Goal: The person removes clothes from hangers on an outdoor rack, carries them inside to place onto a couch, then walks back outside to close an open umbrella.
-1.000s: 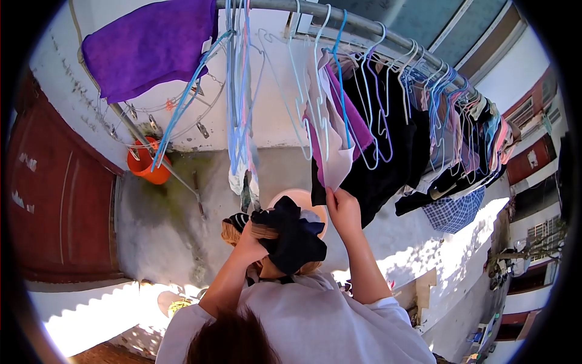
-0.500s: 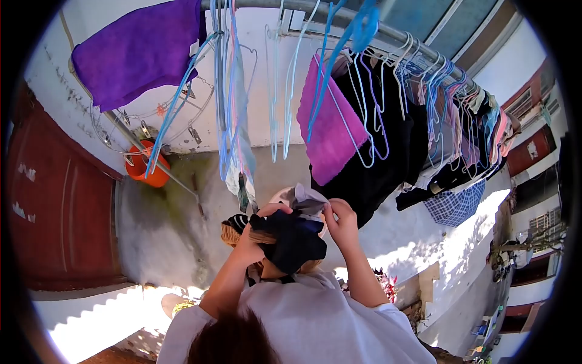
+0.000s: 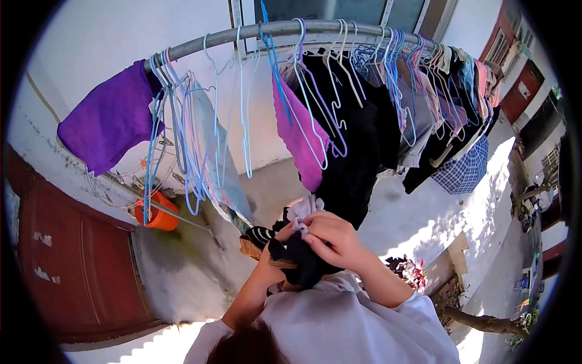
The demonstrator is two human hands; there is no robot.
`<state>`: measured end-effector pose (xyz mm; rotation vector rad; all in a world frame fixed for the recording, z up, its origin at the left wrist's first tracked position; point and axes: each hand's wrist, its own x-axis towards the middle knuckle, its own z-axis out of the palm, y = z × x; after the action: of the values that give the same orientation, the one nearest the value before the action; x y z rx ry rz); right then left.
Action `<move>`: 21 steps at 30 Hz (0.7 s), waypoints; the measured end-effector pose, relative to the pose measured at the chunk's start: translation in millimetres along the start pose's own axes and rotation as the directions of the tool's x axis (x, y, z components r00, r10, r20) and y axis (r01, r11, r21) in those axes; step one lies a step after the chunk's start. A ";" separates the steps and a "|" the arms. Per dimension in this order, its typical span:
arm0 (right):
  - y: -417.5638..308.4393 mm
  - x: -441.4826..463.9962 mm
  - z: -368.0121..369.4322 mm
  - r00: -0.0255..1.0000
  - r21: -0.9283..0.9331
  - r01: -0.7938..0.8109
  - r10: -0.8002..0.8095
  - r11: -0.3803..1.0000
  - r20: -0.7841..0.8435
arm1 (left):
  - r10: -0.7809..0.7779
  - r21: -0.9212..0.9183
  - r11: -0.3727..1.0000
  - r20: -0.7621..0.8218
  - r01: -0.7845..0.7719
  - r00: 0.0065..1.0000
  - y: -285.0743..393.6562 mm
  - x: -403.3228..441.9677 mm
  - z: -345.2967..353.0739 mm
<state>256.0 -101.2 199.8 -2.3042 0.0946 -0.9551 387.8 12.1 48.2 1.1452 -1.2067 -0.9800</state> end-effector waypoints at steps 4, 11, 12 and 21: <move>14.8 13.0 -42.5 0.909 -0.311 -0.218 0.077 0.925 -0.409 | 0.172 -0.133 0.973 -0.120 -0.188 0.978 51.0 9.3 2.2; 87.2 10.6 -69.1 0.798 -0.700 -0.602 0.335 0.385 -0.501 | 0.028 -0.214 0.976 -0.013 -0.030 1.000 76.9 18.0 19.1; 90.2 8.1 -69.6 0.794 -0.708 -0.603 0.362 0.367 -0.489 | 0.019 -0.218 0.976 -0.017 -0.022 1.000 79.1 19.4 20.0; 111.2 -18.7 -64.6 0.877 -0.672 -0.481 0.299 0.563 -0.377 | -0.054 0.034 0.997 -0.208 0.063 0.977 69.3 23.0 20.9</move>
<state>218.3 -218.5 158.3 -2.6796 1.2935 -1.0404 368.1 -0.8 120.4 1.2874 -1.0342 -0.8602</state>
